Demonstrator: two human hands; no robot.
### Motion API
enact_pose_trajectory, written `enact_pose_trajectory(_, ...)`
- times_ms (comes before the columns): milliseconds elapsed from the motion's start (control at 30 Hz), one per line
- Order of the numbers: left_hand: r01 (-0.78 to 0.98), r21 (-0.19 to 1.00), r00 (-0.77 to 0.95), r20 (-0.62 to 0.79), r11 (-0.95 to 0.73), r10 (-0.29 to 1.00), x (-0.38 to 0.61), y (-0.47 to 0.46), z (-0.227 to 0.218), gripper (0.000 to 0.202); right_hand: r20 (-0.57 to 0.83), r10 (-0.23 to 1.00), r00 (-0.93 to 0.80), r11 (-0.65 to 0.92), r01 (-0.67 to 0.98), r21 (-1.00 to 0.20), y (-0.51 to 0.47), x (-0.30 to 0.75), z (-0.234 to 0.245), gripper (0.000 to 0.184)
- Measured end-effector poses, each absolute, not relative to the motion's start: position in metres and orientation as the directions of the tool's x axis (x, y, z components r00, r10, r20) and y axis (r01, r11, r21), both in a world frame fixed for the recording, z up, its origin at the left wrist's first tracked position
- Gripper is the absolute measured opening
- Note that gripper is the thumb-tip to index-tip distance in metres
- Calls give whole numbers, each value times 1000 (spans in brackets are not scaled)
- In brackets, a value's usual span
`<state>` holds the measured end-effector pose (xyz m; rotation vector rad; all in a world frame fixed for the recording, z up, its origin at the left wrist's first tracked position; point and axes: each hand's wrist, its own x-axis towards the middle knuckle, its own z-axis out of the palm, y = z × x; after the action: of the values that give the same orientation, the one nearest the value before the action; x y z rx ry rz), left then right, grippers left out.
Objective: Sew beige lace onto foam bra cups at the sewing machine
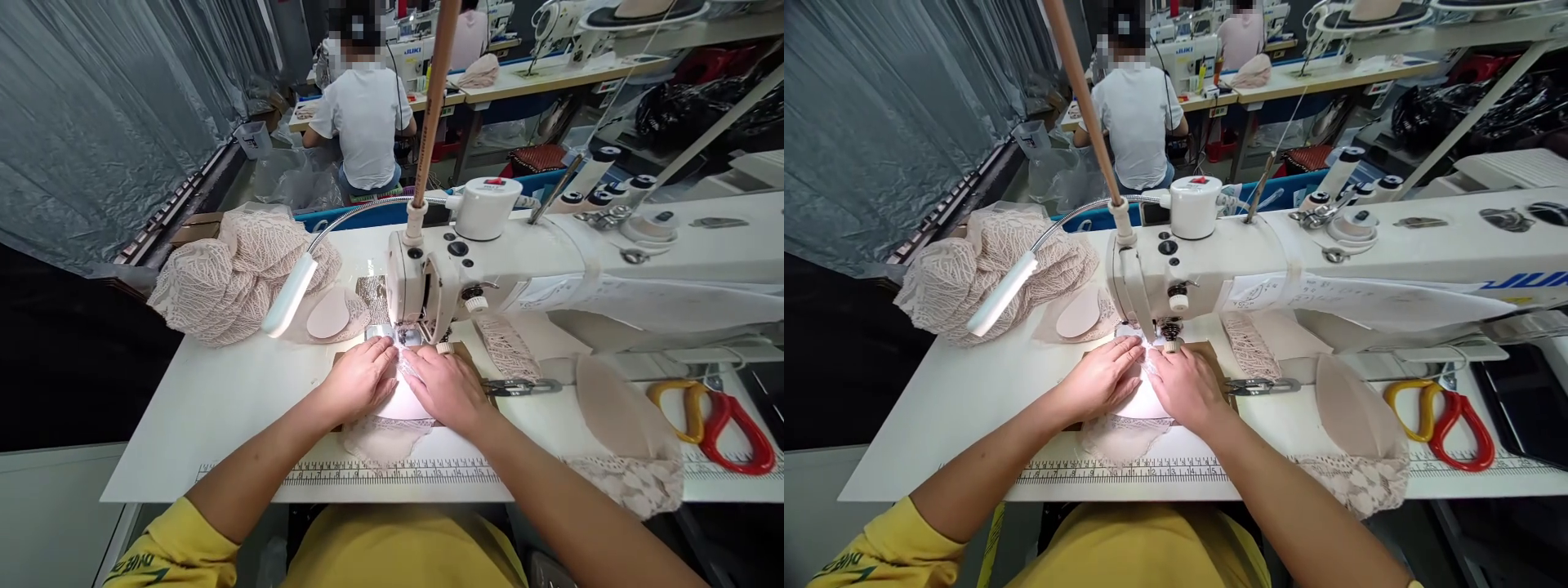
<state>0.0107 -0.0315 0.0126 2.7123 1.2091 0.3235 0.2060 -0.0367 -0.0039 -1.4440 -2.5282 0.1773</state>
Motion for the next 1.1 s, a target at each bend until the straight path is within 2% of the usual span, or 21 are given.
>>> enact_pose_trajectory(367,636,182,757,43,-750,652,2,-5,15,53,132,890,-436,455,862,-223,-34,200,-2,33)
enact_pose_trajectory(567,591,147,803,-11,-793,596,-7,7,24,50,148,893,-426,450,857,-251,-32,202,1,30)
enact_pose_trajectory(700,597,75,797,58,-799,601,-4,-1,30,38,249,875,-414,478,816,-324,-31,209,-2,34)
enact_pose_trajectory(800,568,129,799,152,-813,582,1,-10,26,29,312,860,-405,501,790,-355,-31,212,-7,35)
enact_pose_trajectory(933,560,159,782,222,-813,582,5,-16,16,24,363,829,-426,542,771,-334,-33,212,-9,33)
enact_pose_trajectory(1100,558,161,777,242,-814,581,3,-14,12,23,375,786,-491,604,740,-296,-33,210,-8,32)
